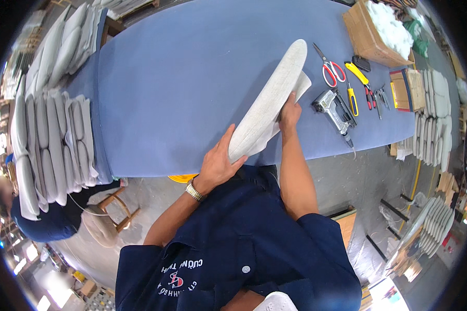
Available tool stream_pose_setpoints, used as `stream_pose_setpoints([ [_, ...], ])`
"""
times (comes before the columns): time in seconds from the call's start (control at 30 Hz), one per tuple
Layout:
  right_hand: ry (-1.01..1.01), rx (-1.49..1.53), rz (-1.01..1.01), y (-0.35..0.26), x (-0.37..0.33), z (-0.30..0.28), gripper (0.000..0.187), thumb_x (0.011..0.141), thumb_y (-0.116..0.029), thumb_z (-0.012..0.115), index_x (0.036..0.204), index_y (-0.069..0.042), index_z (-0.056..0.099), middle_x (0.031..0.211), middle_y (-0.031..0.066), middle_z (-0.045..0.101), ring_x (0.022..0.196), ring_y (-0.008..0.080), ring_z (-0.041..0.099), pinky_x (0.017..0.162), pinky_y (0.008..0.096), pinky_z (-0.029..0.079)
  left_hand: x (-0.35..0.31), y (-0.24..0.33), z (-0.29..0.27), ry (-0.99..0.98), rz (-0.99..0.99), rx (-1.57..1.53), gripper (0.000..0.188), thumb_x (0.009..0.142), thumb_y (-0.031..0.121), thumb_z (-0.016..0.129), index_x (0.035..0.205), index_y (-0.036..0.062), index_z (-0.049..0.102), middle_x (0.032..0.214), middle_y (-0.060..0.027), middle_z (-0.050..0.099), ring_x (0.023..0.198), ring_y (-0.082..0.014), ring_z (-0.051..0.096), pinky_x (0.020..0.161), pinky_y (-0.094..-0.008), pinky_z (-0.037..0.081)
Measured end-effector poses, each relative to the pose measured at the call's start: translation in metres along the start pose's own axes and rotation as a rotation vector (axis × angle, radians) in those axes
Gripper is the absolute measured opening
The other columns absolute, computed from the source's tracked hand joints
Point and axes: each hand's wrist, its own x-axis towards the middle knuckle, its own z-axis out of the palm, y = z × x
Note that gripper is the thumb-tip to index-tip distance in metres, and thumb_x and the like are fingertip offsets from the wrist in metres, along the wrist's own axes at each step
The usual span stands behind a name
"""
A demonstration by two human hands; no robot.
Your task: The person assembles a white cushion by inserting a foam insert into a fabric cover, then uses a staple gun to secure the edges. They trim excess fabric with scissors and apply a utility knife to smooth the surface. The finished cushion is placed on a stack of similar items.
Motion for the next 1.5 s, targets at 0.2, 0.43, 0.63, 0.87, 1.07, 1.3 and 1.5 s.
stream_pose_setpoints([
  [0.2, -0.147, 0.109, 0.03, 0.036, -0.041, -0.021, 0.074, 0.107, -0.055, 0.048, 0.117, 0.016, 0.067, 0.11, 0.0248, 0.073, 0.101, 0.0315, 0.07, 0.091, 0.0406, 0.054, -0.004, 0.003, 0.017, 0.099, -0.005, -0.025, 0.09, 0.084, 0.028, 0.084, 0.157, 0.0017, 0.037, 0.145, -0.0292, 0.056, 0.13, -0.0425, 0.06, 0.108, -0.0445, 0.05],
  [0.43, 0.097, -0.411, -0.093, 0.026, -0.063, 0.003, 0.073, 0.108, -0.053, 0.042, 0.1, 0.013, 0.072, 0.095, 0.0334, 0.072, 0.093, 0.0503, 0.069, 0.085, 0.0539, 0.052, 0.005, -0.026, 0.004, 0.18, -0.008, -0.076, 0.084, 0.085, 0.03, 0.085, 0.153, 0.0031, 0.044, 0.14, -0.0281, 0.061, 0.127, -0.0374, 0.064, 0.104, -0.0441, 0.053],
  [0.63, 0.118, -0.464, -0.147, 0.012, -0.073, 0.02, 0.066, 0.108, -0.05, 0.04, 0.101, 0.008, 0.072, 0.096, 0.0337, 0.071, 0.096, 0.0539, 0.066, 0.085, 0.0577, 0.05, 0.02, -0.057, -0.013, 0.246, -0.134, -0.103, 0.078, 0.084, 0.031, 0.087, 0.147, 0.0009, 0.051, 0.132, -0.0225, 0.068, 0.115, -0.0293, 0.07, 0.098, -0.041, 0.056],
  [0.87, -0.118, -0.438, -0.42, 0.004, -0.062, 0.021, 0.056, 0.106, -0.045, 0.052, 0.092, 0.006, 0.069, 0.087, 0.0291, 0.071, 0.087, 0.047, 0.069, 0.081, 0.0538, 0.049, 0.006, -0.133, 0.024, 0.459, -0.567, -1.228, 0.063, 0.102, 0.052, 0.062, 0.147, 0.0098, 0.049, 0.141, -0.0119, 0.059, 0.124, -0.0293, 0.06, 0.097, -0.0535, 0.052],
  [1.07, -0.539, -0.367, -0.438, -0.024, -0.104, -0.006, 0.047, 0.104, -0.041, 0.062, 0.092, 0.005, 0.067, 0.082, 0.0113, 0.069, 0.078, 0.0194, 0.065, 0.07, 0.0387, 0.051, 0.009, -0.121, 0.045, 0.499, -0.63, -1.192, 0.074, 0.102, 0.051, 0.063, 0.156, 0.0083, 0.035, 0.144, -0.0174, 0.055, 0.131, -0.0363, 0.057, 0.1, -0.057, 0.051],
  [1.3, -0.864, -0.146, -0.458, -0.089, -0.149, -0.045, 0.024, 0.106, -0.023, 0.06, 0.107, -0.001, 0.069, 0.088, 0.0024, 0.066, 0.08, 0.0108, 0.062, 0.071, 0.0244, 0.051, 0.013, -0.073, 0.042, 0.626, -0.535, -1.397, 0.065, 0.103, 0.049, 0.061, 0.146, 0.0027, 0.043, 0.136, -0.0194, 0.059, 0.114, -0.0315, 0.067, 0.082, -0.0481, 0.062],
  [1.5, -0.857, -0.346, -0.858, -0.102, -0.147, -0.042, 0.019, 0.098, -0.01, 0.067, 0.113, 0.001, 0.067, 0.106, 0.0089, 0.064, 0.089, 0.0125, 0.064, 0.074, 0.0265, 0.053, 0.023, -0.061, 0.056, 0.568, -0.568, -1.59, 0.063, 0.105, 0.048, 0.058, 0.144, 0.001, 0.044, 0.126, -0.0177, 0.065, 0.104, -0.0294, 0.07, 0.072, -0.0427, 0.062],
])
